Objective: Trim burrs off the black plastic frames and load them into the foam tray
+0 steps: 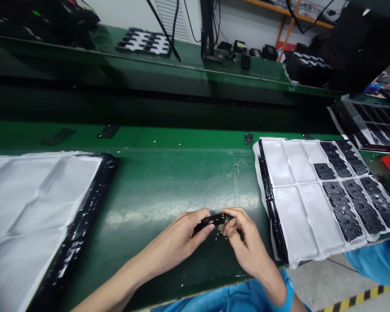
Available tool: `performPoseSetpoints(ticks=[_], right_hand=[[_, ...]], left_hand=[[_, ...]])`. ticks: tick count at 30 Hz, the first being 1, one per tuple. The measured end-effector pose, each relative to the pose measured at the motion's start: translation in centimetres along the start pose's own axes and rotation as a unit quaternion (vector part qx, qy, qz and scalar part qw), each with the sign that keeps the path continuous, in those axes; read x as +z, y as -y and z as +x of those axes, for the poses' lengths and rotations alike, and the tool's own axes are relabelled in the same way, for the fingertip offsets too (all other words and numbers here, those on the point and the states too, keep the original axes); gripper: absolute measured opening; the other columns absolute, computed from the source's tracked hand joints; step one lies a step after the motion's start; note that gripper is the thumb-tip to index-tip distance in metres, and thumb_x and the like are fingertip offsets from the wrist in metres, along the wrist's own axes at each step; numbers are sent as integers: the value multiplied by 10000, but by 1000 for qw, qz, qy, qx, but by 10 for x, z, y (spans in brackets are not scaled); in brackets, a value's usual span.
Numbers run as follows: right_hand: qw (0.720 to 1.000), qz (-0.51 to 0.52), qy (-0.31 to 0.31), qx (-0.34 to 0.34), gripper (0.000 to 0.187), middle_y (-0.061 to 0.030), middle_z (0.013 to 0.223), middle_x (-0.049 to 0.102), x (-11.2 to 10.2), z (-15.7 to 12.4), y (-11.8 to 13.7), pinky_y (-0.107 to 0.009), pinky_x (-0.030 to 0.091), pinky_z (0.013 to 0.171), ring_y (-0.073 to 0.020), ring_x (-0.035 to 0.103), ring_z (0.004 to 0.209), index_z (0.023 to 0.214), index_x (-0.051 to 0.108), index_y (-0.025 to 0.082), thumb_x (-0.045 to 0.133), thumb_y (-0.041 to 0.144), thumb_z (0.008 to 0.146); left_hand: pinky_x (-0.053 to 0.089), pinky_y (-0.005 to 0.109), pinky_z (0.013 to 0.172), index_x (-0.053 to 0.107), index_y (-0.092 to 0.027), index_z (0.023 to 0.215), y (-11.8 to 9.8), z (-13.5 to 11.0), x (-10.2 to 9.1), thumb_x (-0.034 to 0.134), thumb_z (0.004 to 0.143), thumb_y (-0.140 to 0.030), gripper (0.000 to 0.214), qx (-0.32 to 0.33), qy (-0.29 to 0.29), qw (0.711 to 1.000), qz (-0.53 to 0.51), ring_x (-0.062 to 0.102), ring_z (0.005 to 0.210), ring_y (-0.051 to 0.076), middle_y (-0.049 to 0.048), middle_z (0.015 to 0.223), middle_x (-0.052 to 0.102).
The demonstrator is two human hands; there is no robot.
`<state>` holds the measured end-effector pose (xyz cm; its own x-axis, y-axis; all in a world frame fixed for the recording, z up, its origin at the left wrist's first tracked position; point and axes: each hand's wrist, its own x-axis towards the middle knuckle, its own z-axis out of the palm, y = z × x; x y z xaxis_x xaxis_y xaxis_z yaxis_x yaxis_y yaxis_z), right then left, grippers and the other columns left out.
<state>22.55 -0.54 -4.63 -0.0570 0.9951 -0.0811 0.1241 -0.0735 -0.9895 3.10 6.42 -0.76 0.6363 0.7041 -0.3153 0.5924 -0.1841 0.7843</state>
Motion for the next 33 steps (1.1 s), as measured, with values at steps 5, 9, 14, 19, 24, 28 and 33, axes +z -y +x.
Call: performPoseSetpoints(ticks=[5,9,14,19,24,28,33], right_hand=[[999,-12,-21,33,272,19,643,606,2,6,1,-263,509,608,-150,609,582,1090,728,169,529,353,1061],[999,-19,33,35,210,-39,841,747,-4,4,0,-302,571,769,-186,714,775,1161,705,191,570,290,1034],[997,-62,9,33,216,-33,837,749,-7,2,0,-291,575,745,-188,723,767,1170,712,194,579,299,1037],[997,-45,41,38,233,-62,858,788,-7,2,2,-302,607,766,-200,764,783,991,709,182,511,280,1066],[994,-103,44,18,259,-93,1185,779,-14,1,12,-367,567,999,-247,738,1094,1244,716,207,619,239,1006],[996,-89,-14,-4,205,-56,875,767,-8,3,17,-286,580,750,-204,732,797,1009,738,184,584,314,1044],[994,-82,-59,-33,295,-33,704,713,4,0,20,-258,542,605,-174,678,619,873,728,184,560,333,1065]], left_hand=[[402,307,735,573,-217,886,0,1,-2,395,1018,-282,231,35,1,999,-20,590,763,197,8,810,605],[345,280,634,515,-217,754,5,1,-1,449,1006,-321,280,17,-38,999,-27,496,633,161,-31,679,513],[347,268,628,550,-205,739,7,5,4,483,988,-326,285,28,-41,996,-70,495,644,153,-22,691,549],[337,265,606,536,-204,736,7,6,7,483,994,-372,312,22,-61,993,-102,476,642,150,-25,689,529],[319,260,583,457,-219,734,5,4,7,475,1004,-381,315,29,-76,990,-116,430,625,141,-46,671,468],[386,260,628,524,-215,830,-1,-1,3,425,1041,-374,283,51,-36,984,-165,488,660,148,-38,706,522],[404,265,608,541,-205,894,0,-8,9,308,1081,-390,352,55,-31,964,-259,484,624,146,-23,701,542]])
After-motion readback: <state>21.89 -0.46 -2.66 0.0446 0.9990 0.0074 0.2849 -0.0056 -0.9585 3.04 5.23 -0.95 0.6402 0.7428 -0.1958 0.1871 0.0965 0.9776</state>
